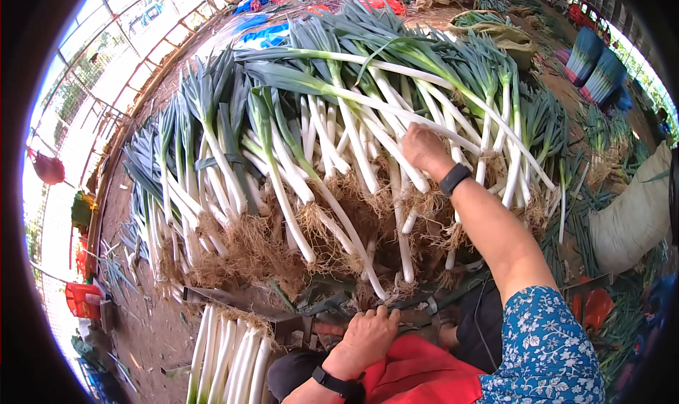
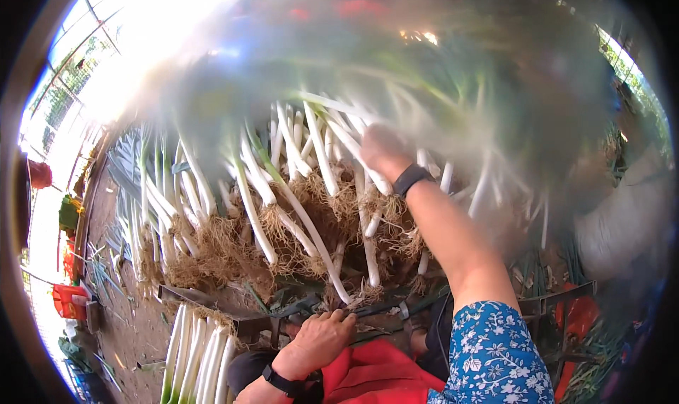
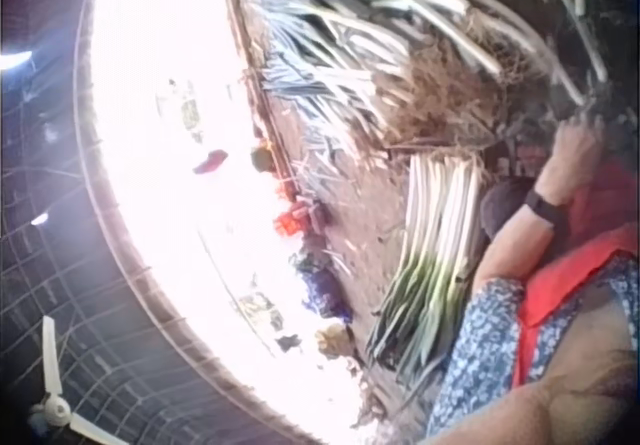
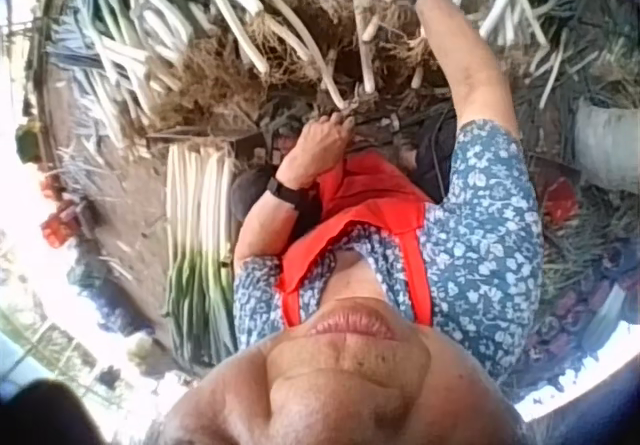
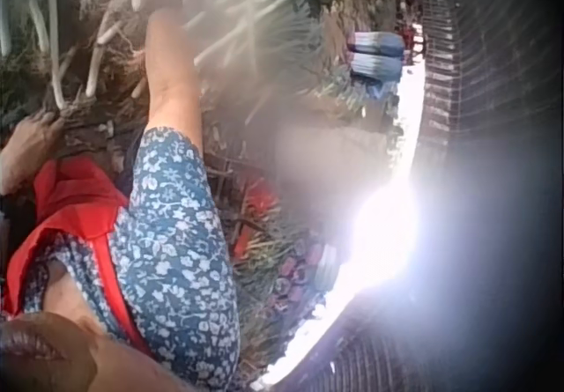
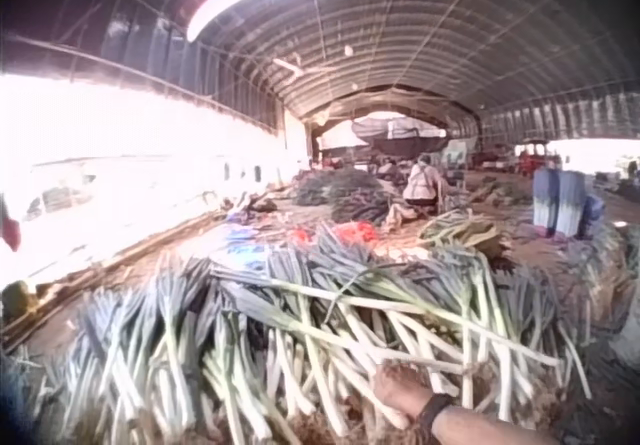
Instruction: Sort leeks from a pile and place them neatly into a bundle on a metal frame.
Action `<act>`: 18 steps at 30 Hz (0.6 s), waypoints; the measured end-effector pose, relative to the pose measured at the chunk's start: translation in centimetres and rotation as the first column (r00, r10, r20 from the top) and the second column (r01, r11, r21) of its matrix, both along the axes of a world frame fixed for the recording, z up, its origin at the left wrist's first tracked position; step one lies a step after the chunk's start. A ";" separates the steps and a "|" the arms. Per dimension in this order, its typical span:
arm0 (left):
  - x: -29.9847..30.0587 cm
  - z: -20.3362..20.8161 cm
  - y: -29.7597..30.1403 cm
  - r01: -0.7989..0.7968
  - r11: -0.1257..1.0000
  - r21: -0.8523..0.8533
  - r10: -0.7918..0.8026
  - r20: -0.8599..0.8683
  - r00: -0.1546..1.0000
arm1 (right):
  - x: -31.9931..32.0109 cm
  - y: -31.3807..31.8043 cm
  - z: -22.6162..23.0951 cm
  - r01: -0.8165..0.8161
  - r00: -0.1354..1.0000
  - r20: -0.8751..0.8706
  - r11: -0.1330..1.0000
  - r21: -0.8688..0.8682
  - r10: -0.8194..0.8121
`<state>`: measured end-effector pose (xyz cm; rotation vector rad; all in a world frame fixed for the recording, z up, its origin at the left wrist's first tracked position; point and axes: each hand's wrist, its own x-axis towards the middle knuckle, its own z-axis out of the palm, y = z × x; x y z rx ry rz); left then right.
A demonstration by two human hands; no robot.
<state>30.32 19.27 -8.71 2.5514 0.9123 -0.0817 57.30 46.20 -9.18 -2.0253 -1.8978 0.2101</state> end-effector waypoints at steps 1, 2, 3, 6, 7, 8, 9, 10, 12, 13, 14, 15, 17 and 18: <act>-0.2 0.2 0.1 -0.010 0.999 -0.032 0.009 -0.030 1.000 | 1.0 0.2 0.2 0.068 0.997 -0.021 0.988 -0.140 -0.071; -0.2 0.4 0.2 -0.025 0.998 -0.062 0.021 -0.059 0.998 | 1.2 0.1 0.1 0.067 0.996 -0.045 0.989 -0.131 -0.074; -0.3 0.3 0.4 -0.020 1.000 -0.024 0.019 -0.033 0.999 | 1.0 -0.2 -0.4 0.066 0.995 -0.069 0.990 -0.123 -0.075; -0.3 -0.2 0.2 -0.002 0.999 0.039 0.001 0.022 1.000 | 1.8 0.6 -2.7 0.003 0.983 -0.183 0.996 -0.090 -0.020; 0.0 -0.1 0.3 0.010 0.999 0.044 -0.012 0.034 0.999 | 3.6 1.7 -3.1 -0.070 0.954 -0.296 0.993 -0.099 0.038; -0.3 -0.2 0.3 -0.008 0.999 0.046 0.006 0.039 0.999 | 2.5 1.9 -1.9 -0.161 0.907 -0.405 0.985 -0.068 0.120; -0.8 -0.4 0.1 -0.030 0.999 0.041 0.029 0.024 0.999 | 1.5 1.9 -0.8 -0.248 0.837 -0.511 0.968 -0.036 0.195; -0.4 -0.5 0.4 -0.010 0.999 0.051 0.008 0.035 0.999 | 4.8 3.4 -0.7 -0.303 0.838 -0.466 0.952 0.038 0.285; 0.0 -0.6 0.6 -0.003 0.998 0.060 0.000 0.047 0.999 | 9.4 5.9 -0.4 -0.360 0.832 -0.401 0.924 0.132 0.382; 0.1 -0.5 0.8 -0.008 0.998 0.065 0.004 0.055 0.998 | 11.0 6.7 0.5 -0.354 0.839 -0.381 0.921 0.159 0.389; -0.3 -0.6 0.6 -0.037 0.997 0.062 0.034 0.048 0.998 | 10.3 6.4 2.8 -0.256 0.889 -0.348 0.953 0.162 0.297; -0.7 -1.0 0.4 -0.056 0.997 0.058 0.054 0.037 0.998 | 9.6 5.8 5.6 -0.151 0.929 -0.313 0.974 0.170 0.199; -0.3 -0.8 0.2 -0.040 0.997 0.065 0.036 0.060 0.998 | 13.8 5.3 6.4 -0.144 0.960 -0.209 0.970 0.197 0.186; 0.1 -0.6 0.4 -0.011 0.997 0.073 0.005 0.085 0.996 | 18.1 4.8 5.4 -0.251 0.947 -0.151 0.948 0.195 0.282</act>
